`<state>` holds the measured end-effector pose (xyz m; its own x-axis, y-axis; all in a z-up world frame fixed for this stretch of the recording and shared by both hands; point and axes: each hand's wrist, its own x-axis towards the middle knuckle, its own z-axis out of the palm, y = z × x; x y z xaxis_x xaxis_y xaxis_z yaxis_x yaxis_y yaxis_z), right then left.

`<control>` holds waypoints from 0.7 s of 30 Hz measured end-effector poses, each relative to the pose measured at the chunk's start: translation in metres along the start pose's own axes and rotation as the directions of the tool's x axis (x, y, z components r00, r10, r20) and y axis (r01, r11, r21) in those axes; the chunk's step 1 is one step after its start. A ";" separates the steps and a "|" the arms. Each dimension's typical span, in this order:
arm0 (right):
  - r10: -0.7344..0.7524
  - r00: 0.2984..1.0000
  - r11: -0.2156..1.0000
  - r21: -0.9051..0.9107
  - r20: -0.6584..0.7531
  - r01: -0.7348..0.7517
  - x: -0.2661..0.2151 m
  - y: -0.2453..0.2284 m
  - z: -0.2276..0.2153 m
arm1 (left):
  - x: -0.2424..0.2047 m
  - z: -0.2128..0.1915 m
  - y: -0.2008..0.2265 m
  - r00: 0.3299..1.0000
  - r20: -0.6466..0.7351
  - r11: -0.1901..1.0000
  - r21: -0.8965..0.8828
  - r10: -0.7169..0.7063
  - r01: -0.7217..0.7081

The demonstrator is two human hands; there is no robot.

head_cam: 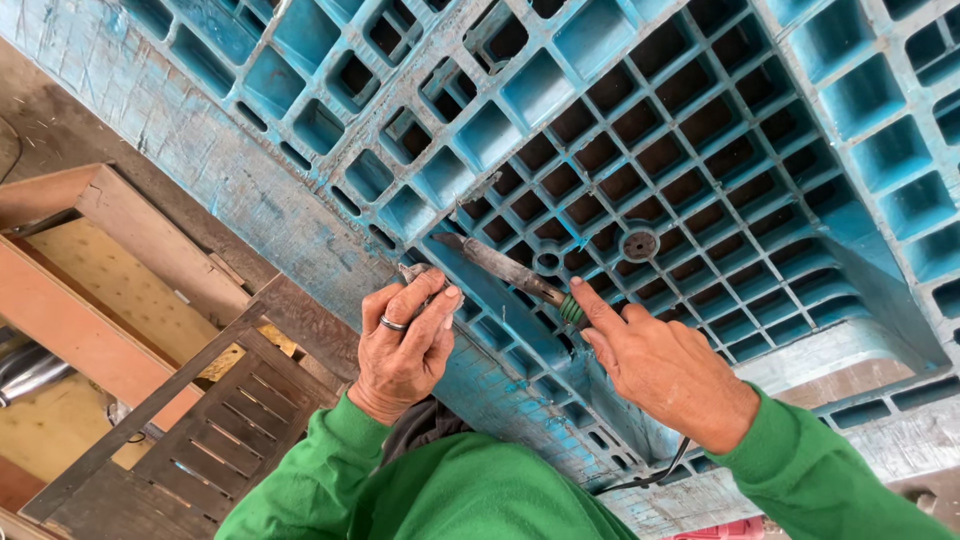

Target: The person uses a soldering iron to weld cracks in a blue plastic pallet and wipes the surface with a cloth.

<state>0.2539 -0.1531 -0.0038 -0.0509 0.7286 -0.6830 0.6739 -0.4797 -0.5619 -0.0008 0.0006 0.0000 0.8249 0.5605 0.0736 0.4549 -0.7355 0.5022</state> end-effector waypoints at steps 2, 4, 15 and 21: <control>0.039 0.999 0.999 0.012 0.006 -0.039 -0.003 -0.004 0.003 | 0.000 -0.002 0.001 1.000 0.002 1.000 -0.015 -0.003 0.003; 0.064 0.998 0.996 0.064 0.011 -0.065 -0.007 -0.010 0.003 | 0.004 -0.005 0.002 1.000 0.001 0.999 -0.032 -0.005 0.005; 0.038 0.991 0.955 0.296 -0.125 0.001 -0.016 -0.006 0.012 | 0.044 -0.033 0.018 0.991 -0.132 0.985 -0.172 -0.011 -0.012; 0.110 0.985 0.837 0.522 0.136 -0.166 -0.017 -0.011 -0.009 | 0.081 -0.044 0.006 0.972 0.193 0.989 -0.089 0.133 -0.117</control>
<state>0.2541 -0.1556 0.0179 -0.0761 0.5982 -0.7977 0.1875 -0.7772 -0.6007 0.0539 0.0582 0.0465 0.9271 0.3738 -0.0283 0.3234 -0.7592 0.5648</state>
